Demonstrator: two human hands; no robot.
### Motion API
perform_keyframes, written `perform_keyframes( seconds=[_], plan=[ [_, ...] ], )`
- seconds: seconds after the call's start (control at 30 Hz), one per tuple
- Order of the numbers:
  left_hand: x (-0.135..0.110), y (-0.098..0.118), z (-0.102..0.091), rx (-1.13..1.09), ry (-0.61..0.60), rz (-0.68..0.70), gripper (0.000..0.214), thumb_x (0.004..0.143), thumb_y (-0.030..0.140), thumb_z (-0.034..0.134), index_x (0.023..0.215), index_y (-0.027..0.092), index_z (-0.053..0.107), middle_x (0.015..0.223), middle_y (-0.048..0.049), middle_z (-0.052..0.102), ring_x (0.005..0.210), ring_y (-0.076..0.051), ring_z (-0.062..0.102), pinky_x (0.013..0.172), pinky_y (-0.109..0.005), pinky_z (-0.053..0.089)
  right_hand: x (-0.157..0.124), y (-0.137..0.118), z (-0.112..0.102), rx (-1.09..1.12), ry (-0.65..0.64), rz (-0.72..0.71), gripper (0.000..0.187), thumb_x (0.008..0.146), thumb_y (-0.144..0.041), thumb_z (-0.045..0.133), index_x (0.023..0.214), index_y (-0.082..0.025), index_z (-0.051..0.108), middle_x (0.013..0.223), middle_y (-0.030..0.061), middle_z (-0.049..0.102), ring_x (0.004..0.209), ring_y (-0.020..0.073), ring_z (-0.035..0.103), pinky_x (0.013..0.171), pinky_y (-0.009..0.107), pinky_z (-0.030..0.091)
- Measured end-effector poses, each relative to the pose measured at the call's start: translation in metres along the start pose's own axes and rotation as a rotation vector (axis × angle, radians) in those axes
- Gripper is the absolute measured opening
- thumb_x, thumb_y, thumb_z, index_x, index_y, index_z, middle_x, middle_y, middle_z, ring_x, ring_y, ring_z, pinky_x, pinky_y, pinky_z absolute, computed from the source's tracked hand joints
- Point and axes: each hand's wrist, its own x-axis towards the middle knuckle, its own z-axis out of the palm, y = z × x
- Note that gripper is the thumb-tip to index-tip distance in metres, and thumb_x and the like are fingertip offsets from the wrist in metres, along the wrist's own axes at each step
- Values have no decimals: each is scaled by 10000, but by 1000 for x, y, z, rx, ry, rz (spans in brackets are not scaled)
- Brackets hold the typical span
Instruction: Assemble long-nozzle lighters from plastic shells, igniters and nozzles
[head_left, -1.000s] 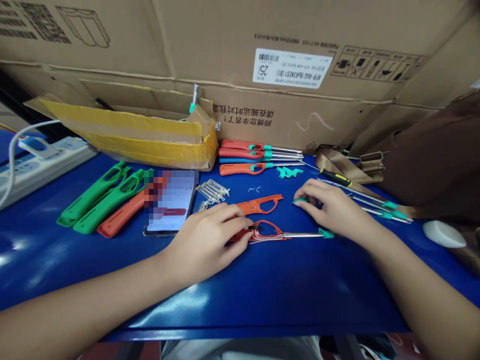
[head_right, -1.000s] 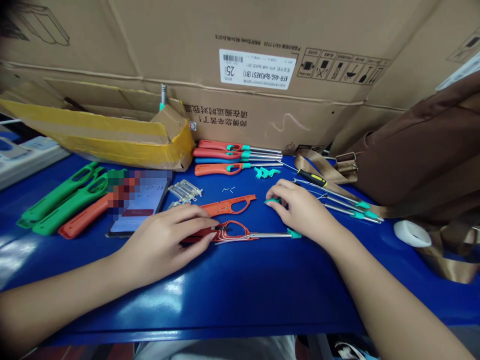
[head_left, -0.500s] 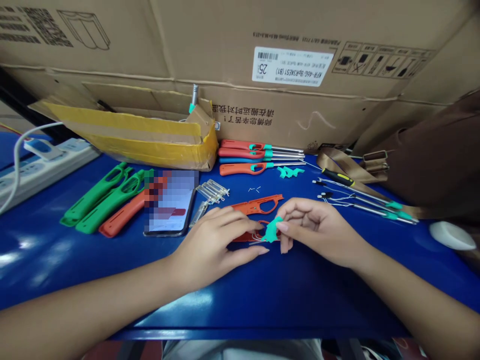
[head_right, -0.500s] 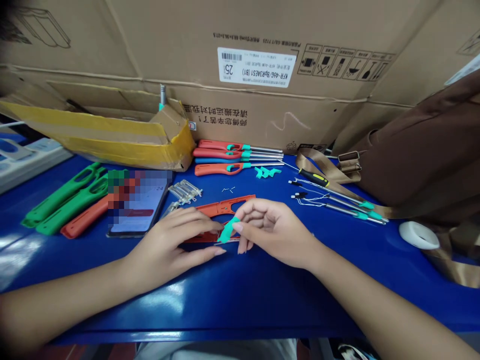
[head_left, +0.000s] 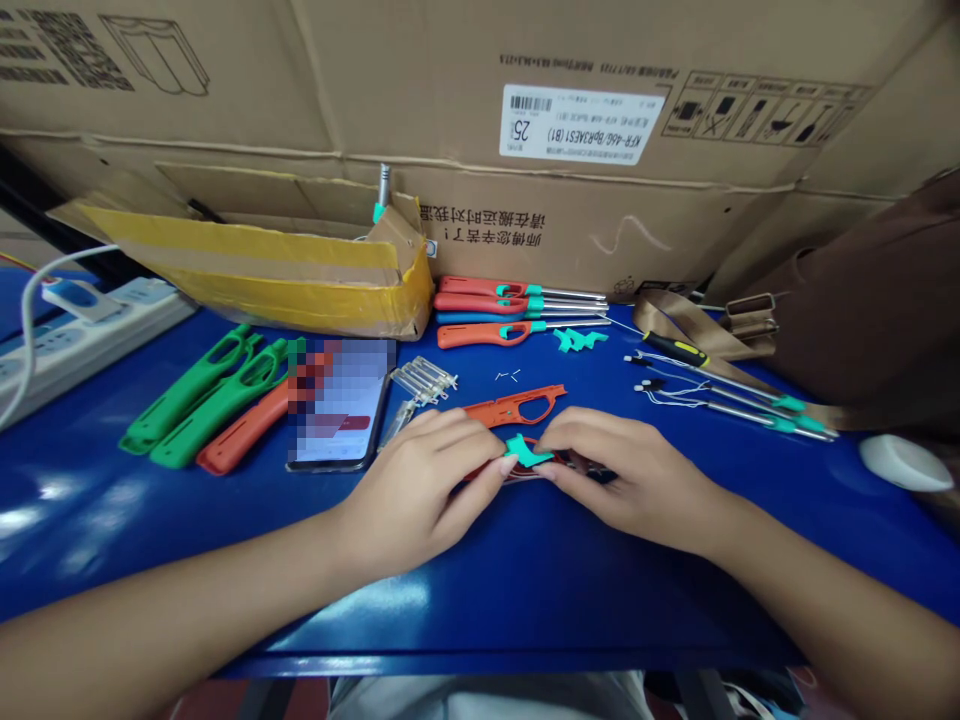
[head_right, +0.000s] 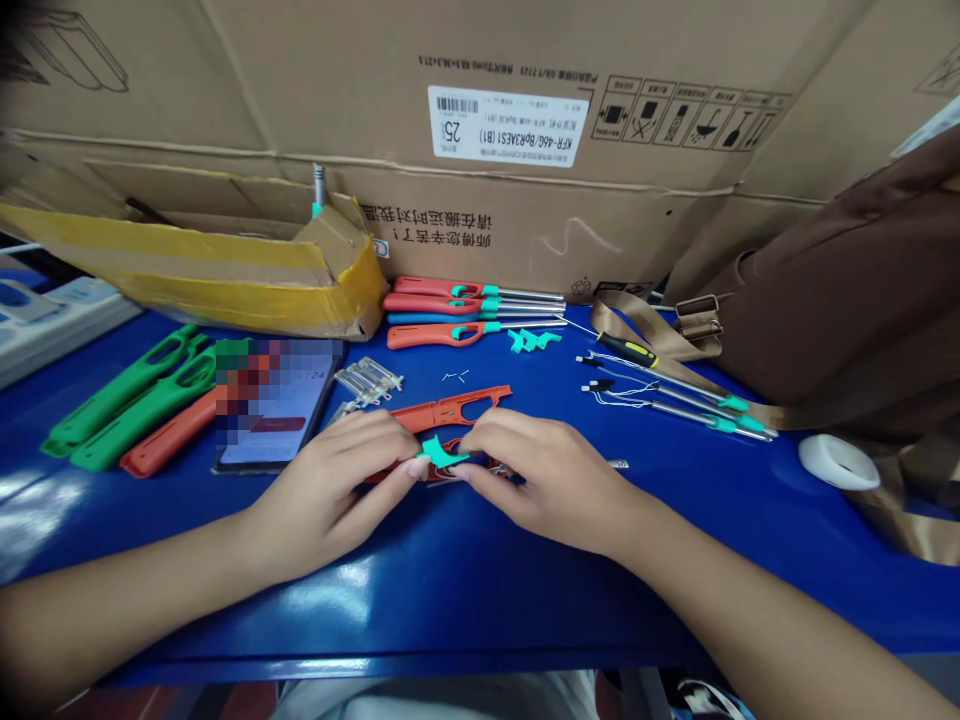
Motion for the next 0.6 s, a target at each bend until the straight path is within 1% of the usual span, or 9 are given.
perform_keyframes(
  seconds=[0.07,0.13,0.2,0.3,0.37,0.43,0.5,0.6],
  plan=[
    [1,-1,0,14,-35,-9,200,1045,221,500,928,165,653,855,-18,683,805,-163,582,789,-329,430,-1,2,0,-42,25,-59,141,1003,-245,604,1102,-176,678,1014,59,699,868,138,642,739,244,498],
    [1,-2,1,41,-63,-7,209,1050,238,498,942,171,664,872,-17,689,820,-167,589,793,-330,442,-2,4,-2,-73,6,-111,120,1014,-212,579,1067,-189,685,1010,49,709,895,139,654,776,243,500],
    [1,-2,1,74,-59,-19,199,1039,286,536,942,179,673,883,-15,691,825,-173,593,786,-333,456,-3,5,-4,-129,-33,-133,146,1027,-193,544,1010,-191,689,966,41,717,868,141,660,769,251,495],
    [1,-3,-2,110,-25,-77,179,979,353,637,979,179,680,936,-30,688,855,-197,609,795,-354,489,-4,9,-9,-226,-67,-98,153,1026,-200,527,991,-181,675,933,41,712,815,145,657,701,258,475],
    [1,-5,-3,125,-30,-110,179,955,323,660,1054,177,686,1003,-49,686,919,-220,626,838,-382,511,-5,12,-12,-273,-99,-79,150,1023,-210,529,979,-183,670,920,34,704,784,141,650,671,261,458],
    [1,-8,-4,140,-48,-116,185,950,264,648,1107,178,695,1050,-62,683,978,-236,635,874,-401,523,-6,14,-14,-298,-135,-75,154,1024,-223,533,971,-191,673,921,24,703,777,136,651,669,261,451],
    [0,-12,-3,144,-59,-103,170,954,228,632,1097,178,711,1048,-64,690,982,-236,642,872,-398,533,-7,16,-16,-298,-151,-79,153,1027,-229,535,975,-197,675,932,17,706,788,132,657,682,258,450],
    [-1,-16,-1,135,-70,-74,145,978,219,612,1043,175,735,990,-55,716,926,-217,653,832,-372,540,-6,17,-15,-290,-164,-105,149,1025,-221,533,975,-194,671,928,13,701,780,127,646,697,258,449]
  ],
)
